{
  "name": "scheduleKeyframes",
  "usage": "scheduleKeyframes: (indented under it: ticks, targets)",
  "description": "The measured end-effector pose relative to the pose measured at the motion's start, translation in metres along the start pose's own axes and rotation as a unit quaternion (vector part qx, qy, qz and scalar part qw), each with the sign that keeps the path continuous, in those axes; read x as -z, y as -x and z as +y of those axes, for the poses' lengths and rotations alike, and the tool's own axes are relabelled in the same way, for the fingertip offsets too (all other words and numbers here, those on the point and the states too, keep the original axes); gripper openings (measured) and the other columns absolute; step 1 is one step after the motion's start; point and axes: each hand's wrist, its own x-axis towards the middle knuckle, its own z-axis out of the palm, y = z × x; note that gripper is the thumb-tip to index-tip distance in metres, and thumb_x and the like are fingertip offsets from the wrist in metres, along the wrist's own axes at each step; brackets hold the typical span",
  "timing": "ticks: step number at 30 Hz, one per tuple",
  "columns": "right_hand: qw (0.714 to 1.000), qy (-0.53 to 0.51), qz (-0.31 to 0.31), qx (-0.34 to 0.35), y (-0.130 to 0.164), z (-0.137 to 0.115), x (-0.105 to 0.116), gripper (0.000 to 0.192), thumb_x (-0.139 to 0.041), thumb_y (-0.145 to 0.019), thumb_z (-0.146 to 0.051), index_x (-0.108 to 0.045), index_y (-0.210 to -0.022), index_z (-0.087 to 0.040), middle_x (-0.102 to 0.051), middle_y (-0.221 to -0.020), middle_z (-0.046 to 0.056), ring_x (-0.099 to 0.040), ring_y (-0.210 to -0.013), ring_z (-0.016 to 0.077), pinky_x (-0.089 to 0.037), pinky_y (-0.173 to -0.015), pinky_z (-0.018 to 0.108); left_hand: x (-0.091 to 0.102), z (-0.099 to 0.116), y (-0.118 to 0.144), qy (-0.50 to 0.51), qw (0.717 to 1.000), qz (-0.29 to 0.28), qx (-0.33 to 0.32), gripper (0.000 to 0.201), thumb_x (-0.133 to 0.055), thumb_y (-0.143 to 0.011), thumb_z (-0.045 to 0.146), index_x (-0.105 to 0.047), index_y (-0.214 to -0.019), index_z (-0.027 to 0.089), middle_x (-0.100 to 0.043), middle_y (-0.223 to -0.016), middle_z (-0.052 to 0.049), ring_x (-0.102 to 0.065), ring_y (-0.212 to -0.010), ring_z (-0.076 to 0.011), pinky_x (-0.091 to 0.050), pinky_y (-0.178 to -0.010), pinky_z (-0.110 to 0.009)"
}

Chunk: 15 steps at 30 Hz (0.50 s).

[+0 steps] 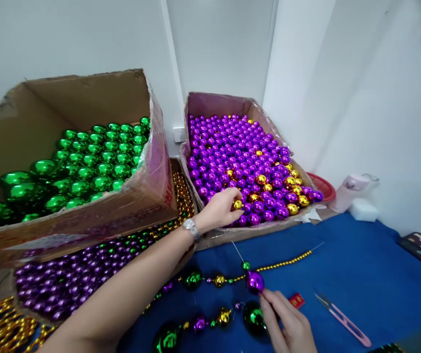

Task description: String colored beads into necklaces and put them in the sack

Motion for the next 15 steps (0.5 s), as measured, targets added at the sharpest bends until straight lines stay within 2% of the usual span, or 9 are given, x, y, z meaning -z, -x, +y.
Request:
scheduleKeyframes:
  ticks: [1, 2, 3, 5, 7, 9, 12, 15]
  targets:
    - [1.0, 0.0, -0.001, 0.0, -0.001, -0.001, 0.0, 0.021, -0.047, -0.092, -0.024, -0.063, -0.105, -0.019, -0.07, -0.084, 0.007, -0.069, -0.076, 0.0187, -0.055, -0.064, 0.019, 0.002, 0.005, 0.012, 0.072, 0.997, 0.023, 0.021, 0.034, -0.054, -0.082, 0.024, -0.049, -0.114, 0.014, -0.057, -0.104, -0.01, -0.058, -0.087, -0.0204, -0.047, -0.076, -0.034]
    - [1.0, -0.002, -0.003, 0.002, -0.001, -0.002, 0.001, 0.021, -0.047, -0.092, -0.024, -0.063, -0.105, -0.019, -0.07, -0.084, 0.007, -0.069, -0.076, 0.0187, -0.055, -0.065, 0.02, 0.004, 0.01, 0.025, 0.191, 0.979, 0.051, 0.053, 0.035, -0.053, -0.084, 0.026, -0.046, -0.117, 0.015, -0.057, -0.103, -0.009, -0.06, -0.085, -0.0192, -0.049, -0.074, -0.033]
    - [1.0, -0.005, -0.005, 0.002, -0.002, -0.004, 0.001, 0.02, -0.048, -0.092, -0.023, -0.063, -0.104, -0.019, -0.07, -0.084, 0.007, -0.069, -0.076, 0.0186, -0.055, -0.066, 0.02, 0.005, 0.015, 0.038, 0.32, 0.941, 0.071, 0.087, 0.037, -0.053, -0.085, 0.028, -0.045, -0.12, 0.018, -0.057, -0.102, -0.008, -0.062, -0.086, -0.0187, -0.05, -0.073, -0.032]
    - [1.0, -0.019, -0.012, 0.004, -0.004, -0.008, 0.0, 0.02, -0.047, -0.092, -0.023, -0.063, -0.104, -0.018, -0.069, -0.082, 0.007, -0.069, -0.073, 0.0177, -0.054, -0.066, 0.02, 0.005, 0.023, 0.063, 0.534, 0.826, 0.099, 0.15, 0.035, -0.054, -0.086, 0.031, -0.047, -0.12, 0.023, -0.058, -0.098, -0.005, -0.064, -0.088, -0.0193, -0.052, -0.076, -0.033]
    - [0.999, -0.037, -0.026, 0.004, -0.005, -0.012, -0.003, 0.02, -0.046, -0.092, -0.021, -0.063, -0.104, -0.018, -0.068, -0.08, 0.006, -0.068, -0.07, 0.0164, -0.054, -0.065, 0.02, 0.002, 0.027, 0.082, 0.642, 0.733, 0.117, 0.195, 0.03, -0.054, -0.087, 0.034, -0.052, -0.114, 0.024, -0.06, -0.095, -0.004, -0.066, -0.09, -0.0202, -0.052, -0.081, -0.035]
    - [0.998, -0.049, -0.043, 0.005, -0.005, -0.017, -0.005, 0.021, -0.044, -0.093, -0.021, -0.062, -0.103, -0.018, -0.067, -0.078, 0.006, -0.067, -0.068, 0.0158, -0.054, -0.064, 0.02, -0.001, 0.03, 0.097, 0.693, 0.67, 0.139, 0.228, 0.025, -0.055, -0.087, 0.036, -0.055, -0.107, 0.022, -0.062, -0.096, -0.004, -0.066, -0.092, -0.0208, -0.051, -0.084, -0.036]
    - [0.997, -0.054, -0.062, 0.011, -0.004, -0.021, -0.009, 0.021, -0.044, -0.093, -0.02, -0.062, -0.103, -0.017, -0.066, -0.077, 0.006, -0.066, -0.066, 0.0157, -0.054, -0.063, 0.021, -0.005, 0.031, 0.111, 0.727, 0.617, 0.156, 0.257, 0.025, -0.052, -0.088, 0.04, -0.058, -0.102, 0.02, -0.065, -0.097, -0.006, -0.065, -0.093, -0.0198, -0.051, -0.086, -0.035]
    - [0.996, -0.056, -0.065, 0.016, -0.002, -0.022, -0.01, 0.021, -0.044, -0.092, -0.018, -0.061, -0.104, -0.017, -0.065, -0.075, 0.005, -0.065, -0.064, 0.0152, -0.053, -0.061, 0.021, -0.008, 0.03, 0.119, 0.74, 0.595, 0.16, 0.269, 0.026, -0.052, -0.088, 0.041, -0.059, -0.099, 0.019, -0.067, -0.094, -0.006, -0.066, -0.087, -0.0176, -0.052, -0.082, -0.032]
